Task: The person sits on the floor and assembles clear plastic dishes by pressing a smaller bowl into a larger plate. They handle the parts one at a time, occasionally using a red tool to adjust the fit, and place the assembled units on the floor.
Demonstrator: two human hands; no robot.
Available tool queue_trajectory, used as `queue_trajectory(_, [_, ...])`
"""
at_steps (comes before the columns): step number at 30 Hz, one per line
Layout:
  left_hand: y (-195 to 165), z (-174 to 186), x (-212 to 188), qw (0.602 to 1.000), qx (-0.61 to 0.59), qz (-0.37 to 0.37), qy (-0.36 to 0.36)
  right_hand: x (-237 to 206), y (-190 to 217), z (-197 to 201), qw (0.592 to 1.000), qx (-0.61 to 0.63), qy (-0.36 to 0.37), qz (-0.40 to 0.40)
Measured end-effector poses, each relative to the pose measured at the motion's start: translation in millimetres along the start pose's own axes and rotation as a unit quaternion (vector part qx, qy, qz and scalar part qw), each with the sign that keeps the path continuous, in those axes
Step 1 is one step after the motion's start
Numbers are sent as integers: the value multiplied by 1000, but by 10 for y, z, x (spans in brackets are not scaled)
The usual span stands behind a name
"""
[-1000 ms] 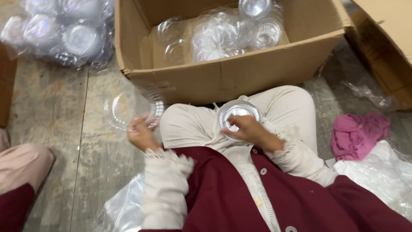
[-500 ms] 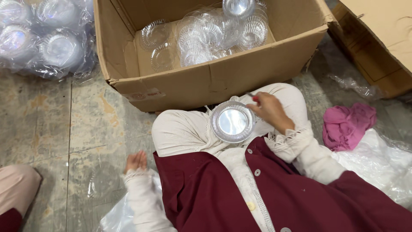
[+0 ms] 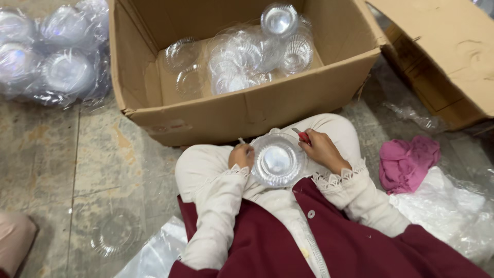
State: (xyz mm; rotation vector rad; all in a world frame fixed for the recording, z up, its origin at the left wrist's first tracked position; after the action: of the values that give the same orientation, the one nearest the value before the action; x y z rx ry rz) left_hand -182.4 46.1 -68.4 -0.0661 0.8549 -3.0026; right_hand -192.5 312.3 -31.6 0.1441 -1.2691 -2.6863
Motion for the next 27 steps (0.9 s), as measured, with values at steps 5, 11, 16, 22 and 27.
queue_trajectory(5, [93, -107, 7, 997, -71, 6, 5, 21, -90, 209, 998, 59, -16, 0])
queue_trajectory(11, [3, -144, -11, 997, -46, -15, -57, 179, -92, 14, 991, 126, -3, -47])
queue_trajectory(16, [167, -165, -140, 956, -261, 127, -51, 209, -72, 158, 982, 182, -30, -48])
queue_trajectory(22, [-10, 148, -176, 862, -480, 158, -43, 153, 136, 152, 950, 309, 28, -29])
queue_trajectory(27, [-412, 444, -264, 829, -537, 132, 83, 141, 313, 338, 898, 434, -61, -43])
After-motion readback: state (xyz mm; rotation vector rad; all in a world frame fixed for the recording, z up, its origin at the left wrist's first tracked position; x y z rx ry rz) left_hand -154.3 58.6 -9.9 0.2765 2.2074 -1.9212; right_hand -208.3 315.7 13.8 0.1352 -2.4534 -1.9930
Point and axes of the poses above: each hand's wrist, its own x-axis towards the middle knuckle, its own z-axis out of the back of the hand, y = z × x, the point moved 7 cm from there along x, towards the middle knuckle, and after that the axes turned 11 degrees about x, right-handed, at the moved point
